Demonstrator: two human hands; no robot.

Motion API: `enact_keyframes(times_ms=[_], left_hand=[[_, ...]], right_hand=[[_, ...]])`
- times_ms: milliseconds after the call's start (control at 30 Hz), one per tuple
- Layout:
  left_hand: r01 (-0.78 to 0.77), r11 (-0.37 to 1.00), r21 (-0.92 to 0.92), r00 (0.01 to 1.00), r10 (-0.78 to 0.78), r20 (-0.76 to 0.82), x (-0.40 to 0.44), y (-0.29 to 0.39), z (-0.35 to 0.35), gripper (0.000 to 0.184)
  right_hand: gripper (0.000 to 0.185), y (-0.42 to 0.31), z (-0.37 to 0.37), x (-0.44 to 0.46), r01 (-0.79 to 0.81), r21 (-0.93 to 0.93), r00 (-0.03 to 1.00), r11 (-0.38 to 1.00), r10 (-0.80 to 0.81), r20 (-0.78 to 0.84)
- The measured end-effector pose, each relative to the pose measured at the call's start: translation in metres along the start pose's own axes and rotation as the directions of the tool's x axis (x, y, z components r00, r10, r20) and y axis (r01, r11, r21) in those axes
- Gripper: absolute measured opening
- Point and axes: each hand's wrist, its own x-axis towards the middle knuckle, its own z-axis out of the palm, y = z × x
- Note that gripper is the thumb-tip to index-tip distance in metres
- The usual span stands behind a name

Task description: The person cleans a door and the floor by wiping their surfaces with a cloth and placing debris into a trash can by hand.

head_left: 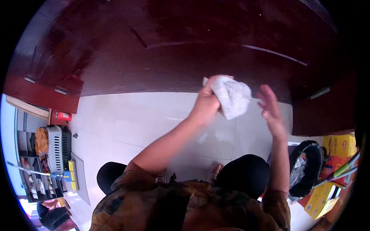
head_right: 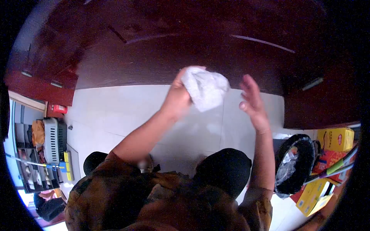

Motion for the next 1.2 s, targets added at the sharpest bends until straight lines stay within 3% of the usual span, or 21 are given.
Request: enact_keyframes(times_ms=[33, 133, 200, 233, 267, 367, 467, 500, 533, 567, 600, 667, 767, 800, 833, 867, 933, 1000, 1067, 1133, 1200], left_hand=[[-0.008, 0.997, -0.073, 1.000, 0.010, 0.027, -0.002, -0.007, 0.006, 0.039], [-0.009, 0.999, -0.049, 1.000, 0.010, 0.027, -0.002, -0.028, 0.013, 0.040], [-0.128, 0.960, 0.249, 0.992, 0.126, 0.023, 0.002, -0.052, -0.001, 0.039], [-0.196, 0.830, 0.523, 0.978, 0.203, 0.044, 0.001, -0.053, -0.006, 0.039], [-0.245, 0.621, 0.745, 0.959, 0.266, 0.093, -0.002, -0.053, -0.010, 0.039], [-0.327, 0.446, 0.833, 0.929, 0.315, 0.196, -0.004, -0.064, -0.020, 0.035], [-0.025, 0.646, 0.763, 0.995, -0.058, 0.081, -0.010, -0.054, -0.029, 0.031], [-0.109, 0.595, 0.796, 0.987, -0.028, 0.156, -0.012, -0.051, -0.043, 0.028], [-0.191, 0.538, 0.821, 0.974, -0.003, 0.228, -0.012, -0.050, -0.061, 0.026], [-0.151, 0.545, 0.825, 0.984, 0.003, 0.178, -0.014, -0.048, -0.074, 0.025], [-0.109, 0.551, 0.827, 0.992, 0.007, 0.126, -0.016, -0.047, -0.086, 0.024], [-0.086, 0.607, 0.790, 0.996, 0.076, 0.049, -0.018, -0.051, -0.112, 0.017], [-0.009, 0.622, 0.783, 0.995, 0.082, -0.054, -0.026, -0.033, -0.112, 0.015], [0.001, 0.619, 0.785, 0.994, 0.085, -0.068, -0.028, -0.031, -0.113, 0.015], [0.012, 0.616, 0.788, 0.992, 0.089, -0.085, -0.029, -0.029, -0.114, 0.015], [-0.003, 0.636, 0.772, 0.991, 0.106, -0.083, -0.027, -0.028, -0.112, 0.015], [-0.016, 0.668, 0.744, 0.988, 0.127, -0.092, -0.032, -0.026, -0.110, 0.015], [-0.011, 0.634, 0.774, 0.993, 0.097, -0.065, -0.031, -0.010, -0.109, 0.015], [-0.039, 0.591, 0.806, 0.994, 0.104, -0.028, -0.035, 0.007, -0.114, 0.014], [-0.105, 0.542, 0.834, 0.987, 0.157, 0.023, -0.037, 0.030, -0.128, 0.014], [-0.107, 0.543, 0.833, 0.983, 0.185, 0.006, -0.042, 0.052, -0.139, 0.013]], right_hand=[[0.106, 0.014, 0.007, -0.002, -0.145, -0.010, 0.989, 0.989, 0.145, 0.034], [0.105, 0.047, 0.032, -0.013, -0.417, 0.627, 0.907, 0.658, 0.261, 0.330], [0.100, 0.031, 0.042, -0.008, -0.345, 0.686, 0.937, 0.641, 0.195, 0.288], [0.097, 0.021, 0.048, -0.007, -0.305, 0.715, 0.951, 0.629, 0.168, 0.259], [0.090, 0.016, 0.053, -0.006, -0.259, 0.600, 0.964, 0.757, 0.164, 0.209], [0.060, 0.023, 0.049, -0.003, -0.120, 0.050, 0.987, 0.992, 0.114, 0.110], [0.051, 0.028, 0.036, 0.000, -0.329, -0.029, 0.942, 0.944, 0.325, -0.086], [0.050, 0.011, 0.037, 0.003, -0.162, -0.026, 0.951, 0.986, 0.149, -0.271], [0.052, -0.015, 0.037, 0.010, 0.097, -0.333, 0.909, 0.938, -0.220, -0.354], [0.054, -0.042, 0.034, 0.023, 0.283, -0.620, 0.768, 0.732, -0.560, -0.311], [0.060, -0.062, 0.028, 0.040, 0.425, -0.726, 0.600, 0.541, -0.769, -0.222], [0.063, -0.100, 0.025, 0.094, 0.655, -0.669, 0.272, 0.352, -0.935, -0.226], [0.052, -0.122, 0.040, 0.143, 0.404, -0.831, 0.170, 0.383, -0.924, -0.343], [0.048, -0.116, 0.053, 0.158, 0.287, -0.928, 0.096, 0.236, -0.971, -0.218], [0.048, -0.098, 0.066, 0.173, 0.284, -0.934, 0.109, 0.217, -0.975, -0.193], [0.044, -0.079, 0.085, 0.181, 0.360, -0.932, 0.163, 0.032, -0.986, 0.030], [0.035, -0.006, 0.125, 0.182, 0.650, -0.752, 0.441, 0.113, -0.861, 0.252], [0.029, 0.032, 0.142, 0.160, 0.712, -0.678, 0.633, 0.184, -0.586, 0.506], [0.024, 0.042, 0.135, 0.137, 0.741, -0.629, 0.641, 0.234, -0.523, 0.561], [0.026, 0.009, 0.119, 0.123, 0.745, -0.643, 0.556, 0.179, -0.698, 0.451], [0.033, -0.059, 0.106, 0.133, 0.683, -0.726, 0.365, 0.081, -0.899, 0.243]])
